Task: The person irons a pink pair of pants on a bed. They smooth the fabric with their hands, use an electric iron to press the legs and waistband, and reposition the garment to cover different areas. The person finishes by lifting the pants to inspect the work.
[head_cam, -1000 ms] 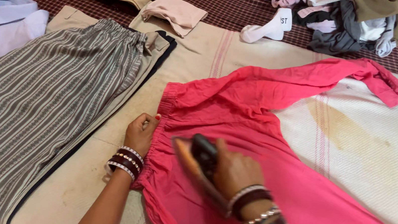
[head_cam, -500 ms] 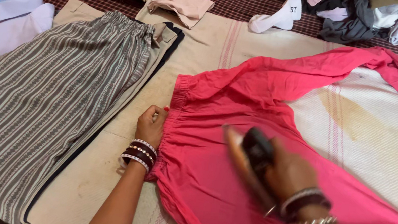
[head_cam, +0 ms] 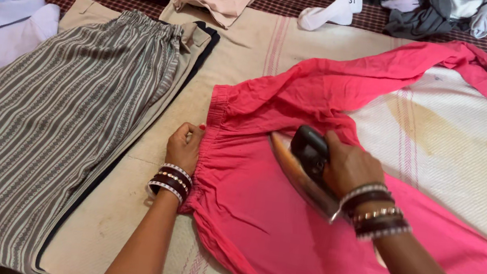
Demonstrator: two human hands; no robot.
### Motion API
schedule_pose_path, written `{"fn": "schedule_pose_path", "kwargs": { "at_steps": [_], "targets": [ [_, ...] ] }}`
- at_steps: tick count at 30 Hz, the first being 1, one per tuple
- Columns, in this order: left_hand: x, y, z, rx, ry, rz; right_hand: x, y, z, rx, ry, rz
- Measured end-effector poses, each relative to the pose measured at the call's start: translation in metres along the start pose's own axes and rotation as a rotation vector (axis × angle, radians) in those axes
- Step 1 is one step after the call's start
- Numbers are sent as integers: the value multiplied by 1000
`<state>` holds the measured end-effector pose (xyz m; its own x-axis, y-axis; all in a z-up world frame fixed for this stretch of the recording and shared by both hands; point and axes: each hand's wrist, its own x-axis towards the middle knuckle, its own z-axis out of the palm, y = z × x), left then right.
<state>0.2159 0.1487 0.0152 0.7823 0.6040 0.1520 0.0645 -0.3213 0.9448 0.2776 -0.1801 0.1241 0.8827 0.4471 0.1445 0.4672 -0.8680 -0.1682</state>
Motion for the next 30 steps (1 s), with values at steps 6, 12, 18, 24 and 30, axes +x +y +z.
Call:
{"fn": "schedule_pose_path", "kwargs": {
  "at_steps": [6, 12, 18, 24, 30],
  "targets": [
    [0, 2, 0, 5, 17, 10, -36, -9, -8, 55, -150, -79],
    [3, -11, 0, 7, -2, 41, -155, -30, -10, 84, -361, -298],
    [5, -19, 1, 10, 11, 118, -109, -10, 0, -63, -183, -230],
    [6, -15, 2, 96, 22, 77, -27, -7, -8, 50, -4, -110],
    [-19, 54, 20, 440, 264, 454, -120, -12, -22, 74, -297, -161]
  ]
}}
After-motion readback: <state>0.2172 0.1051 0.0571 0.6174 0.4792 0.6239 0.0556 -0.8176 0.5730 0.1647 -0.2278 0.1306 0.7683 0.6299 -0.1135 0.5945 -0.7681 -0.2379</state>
